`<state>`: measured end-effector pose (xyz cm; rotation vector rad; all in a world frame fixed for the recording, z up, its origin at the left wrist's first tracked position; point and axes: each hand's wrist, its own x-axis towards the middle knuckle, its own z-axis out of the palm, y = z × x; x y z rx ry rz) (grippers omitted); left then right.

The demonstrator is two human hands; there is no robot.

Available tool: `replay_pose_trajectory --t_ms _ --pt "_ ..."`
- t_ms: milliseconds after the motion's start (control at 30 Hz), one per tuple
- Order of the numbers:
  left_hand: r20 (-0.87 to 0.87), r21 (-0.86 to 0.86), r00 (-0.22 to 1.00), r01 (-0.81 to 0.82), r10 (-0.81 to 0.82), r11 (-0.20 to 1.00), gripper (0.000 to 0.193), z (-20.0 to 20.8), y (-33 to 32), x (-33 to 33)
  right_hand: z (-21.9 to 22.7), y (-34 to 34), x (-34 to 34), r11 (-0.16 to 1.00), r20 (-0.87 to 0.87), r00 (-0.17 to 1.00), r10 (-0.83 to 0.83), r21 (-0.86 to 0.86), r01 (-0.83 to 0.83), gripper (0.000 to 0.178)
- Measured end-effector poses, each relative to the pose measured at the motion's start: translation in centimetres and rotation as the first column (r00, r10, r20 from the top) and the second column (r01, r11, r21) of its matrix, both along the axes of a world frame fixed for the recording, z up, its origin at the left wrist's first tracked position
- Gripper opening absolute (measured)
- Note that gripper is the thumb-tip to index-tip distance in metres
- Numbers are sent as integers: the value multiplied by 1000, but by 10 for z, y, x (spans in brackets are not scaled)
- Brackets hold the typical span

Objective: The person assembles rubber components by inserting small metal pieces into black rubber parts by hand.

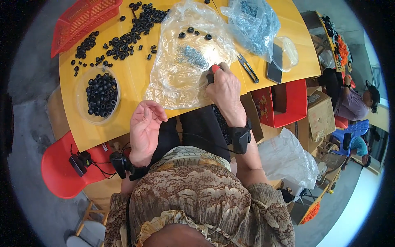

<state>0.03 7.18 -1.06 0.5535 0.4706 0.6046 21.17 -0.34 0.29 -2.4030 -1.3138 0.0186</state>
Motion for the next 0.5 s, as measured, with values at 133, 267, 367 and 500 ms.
replay_pose_trajectory --t_ms 133,267,367,500 --pt "-17 13 1000 -6 6 1000 23 -3 -2 0 6 2 -3 992 -38 998 -41 120 45 16" --pt "-25 20 1000 5 -4 1000 25 0 -4 4 -1 1 -3 1000 -18 1000 -1 -9 0 13" --pt "-27 9 1000 4 -4 1000 25 4 -6 7 -7 1 -4 999 -41 999 -22 23 23 12" --pt "-30 6 999 -8 9 1000 21 4 -8 10 -7 0 -3 974 -124 991 -48 212 74 12"
